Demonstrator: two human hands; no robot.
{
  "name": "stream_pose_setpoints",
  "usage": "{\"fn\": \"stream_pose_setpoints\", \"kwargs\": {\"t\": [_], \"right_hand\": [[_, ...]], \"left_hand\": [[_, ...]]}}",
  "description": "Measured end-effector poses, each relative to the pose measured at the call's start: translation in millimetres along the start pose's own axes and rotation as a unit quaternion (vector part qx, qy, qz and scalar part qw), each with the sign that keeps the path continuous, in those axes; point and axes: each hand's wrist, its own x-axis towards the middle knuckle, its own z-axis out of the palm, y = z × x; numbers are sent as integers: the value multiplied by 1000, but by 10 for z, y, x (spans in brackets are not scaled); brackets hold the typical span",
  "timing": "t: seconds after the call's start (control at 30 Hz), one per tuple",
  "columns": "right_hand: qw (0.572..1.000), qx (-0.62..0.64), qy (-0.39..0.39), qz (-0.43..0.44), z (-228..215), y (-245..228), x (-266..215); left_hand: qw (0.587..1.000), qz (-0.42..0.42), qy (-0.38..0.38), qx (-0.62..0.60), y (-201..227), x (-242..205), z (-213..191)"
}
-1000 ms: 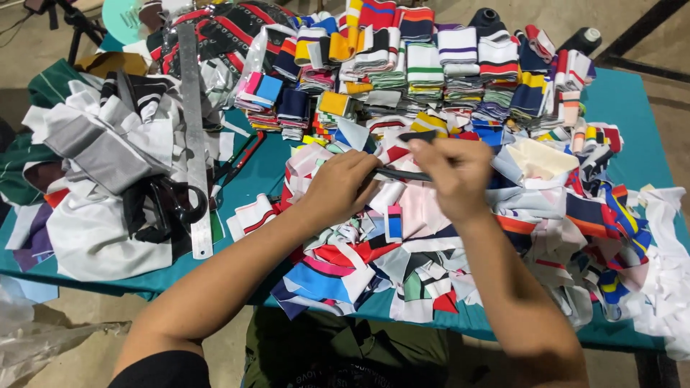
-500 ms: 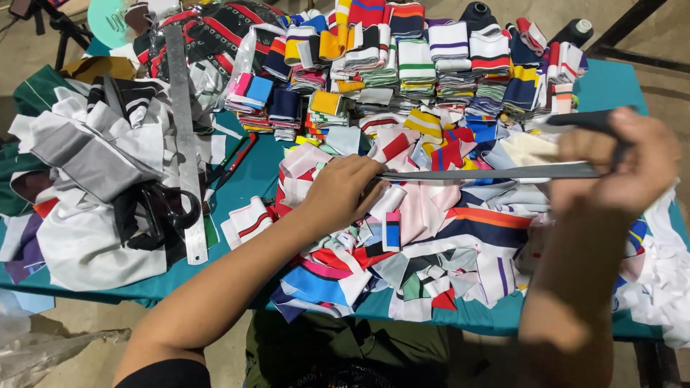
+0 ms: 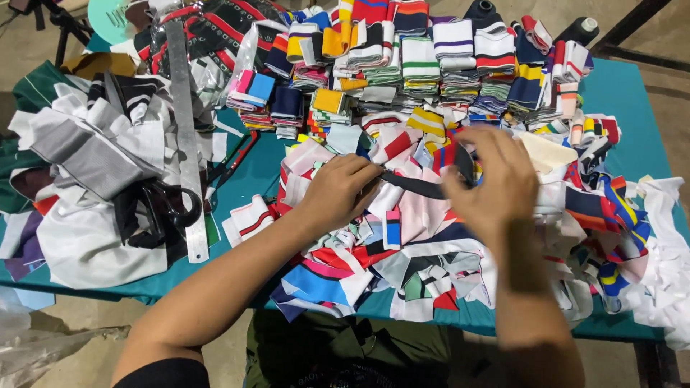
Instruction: Sorting and stacking multi-colored fabric scraps from a large pile on a table.
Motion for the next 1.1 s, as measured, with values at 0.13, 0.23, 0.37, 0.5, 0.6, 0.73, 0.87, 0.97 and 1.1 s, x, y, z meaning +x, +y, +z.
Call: {"fn": "stream_pose_setpoints", "kwargs": {"t": [0.13,0.23,0.37,0.5,0.6,0.73,0.87,0.97,1.1], "right_hand": [[988,113,58,-90,144,-412,180],[969,231,-81,-44,221,-521,264],[929,164,-303,136,193,-625,401],[914,199,-313,164,159,-651,467],[927,260,-243,116,271,-579,327],[938,275,-193,83,166,-622,273],[943,300,-101,105,-2,-508,210],[940,307,-67,135,-131,-306,137],[948,281,1,147,-459,-379,109]], "left_hand": [[1000,6,13,11,17,-6,-14],[998,27,31,51,24,-35,-7],[997,10,61,49,30,-38,-18],[997,-3,75,34,77,-8,-53],[998,-14,59,12,89,34,-123],[998,-38,45,-5,111,40,-174],[998,-50,44,-16,125,66,-178],[998,-50,42,-25,141,65,-172],[999,-13,34,-16,79,47,-148]]}}
